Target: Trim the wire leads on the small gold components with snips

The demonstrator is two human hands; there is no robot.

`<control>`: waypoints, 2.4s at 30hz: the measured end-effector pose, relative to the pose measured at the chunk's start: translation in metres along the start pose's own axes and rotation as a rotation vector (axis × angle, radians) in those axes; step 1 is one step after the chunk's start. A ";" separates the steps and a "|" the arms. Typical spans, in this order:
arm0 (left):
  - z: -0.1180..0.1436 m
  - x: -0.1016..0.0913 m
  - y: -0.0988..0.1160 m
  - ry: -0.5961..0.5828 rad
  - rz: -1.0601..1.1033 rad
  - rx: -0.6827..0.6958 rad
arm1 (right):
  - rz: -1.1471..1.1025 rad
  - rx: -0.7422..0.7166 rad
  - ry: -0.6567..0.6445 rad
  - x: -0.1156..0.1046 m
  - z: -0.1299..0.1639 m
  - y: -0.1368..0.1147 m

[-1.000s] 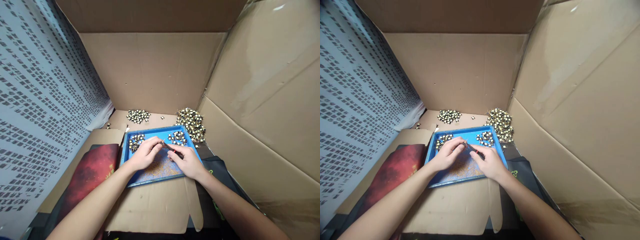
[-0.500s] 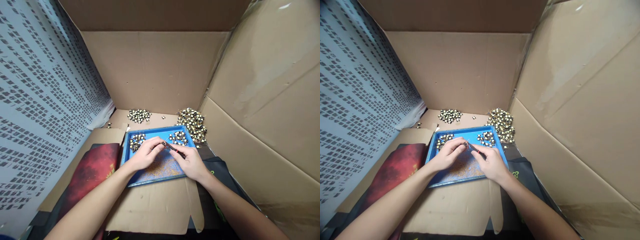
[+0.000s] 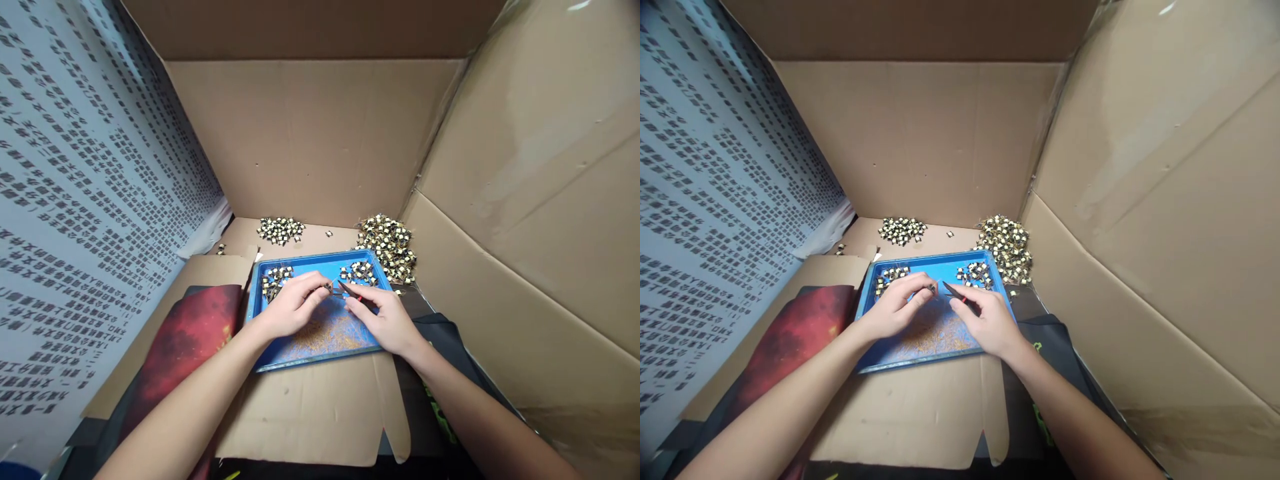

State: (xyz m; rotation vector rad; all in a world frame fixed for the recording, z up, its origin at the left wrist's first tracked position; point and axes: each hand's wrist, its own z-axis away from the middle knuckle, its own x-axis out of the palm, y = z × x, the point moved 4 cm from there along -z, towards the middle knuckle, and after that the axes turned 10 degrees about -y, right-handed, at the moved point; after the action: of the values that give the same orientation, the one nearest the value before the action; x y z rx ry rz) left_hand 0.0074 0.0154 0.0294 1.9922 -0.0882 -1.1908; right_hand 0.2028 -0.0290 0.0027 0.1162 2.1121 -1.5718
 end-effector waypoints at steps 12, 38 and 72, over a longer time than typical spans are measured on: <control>-0.001 0.006 0.007 -0.023 -0.022 0.032 | -0.198 0.078 -0.053 0.005 0.002 0.002; 0.001 0.009 0.016 -0.093 -0.040 0.099 | -0.339 0.107 -0.153 0.011 0.002 -0.001; 0.005 0.011 0.024 0.012 0.040 0.086 | -0.422 0.157 0.138 -0.005 -0.002 0.014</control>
State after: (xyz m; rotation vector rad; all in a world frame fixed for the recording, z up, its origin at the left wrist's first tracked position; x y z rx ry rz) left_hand 0.0173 -0.0088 0.0366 2.0620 -0.1752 -1.1671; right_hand 0.2112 -0.0215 -0.0066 -0.1859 2.2184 -2.0238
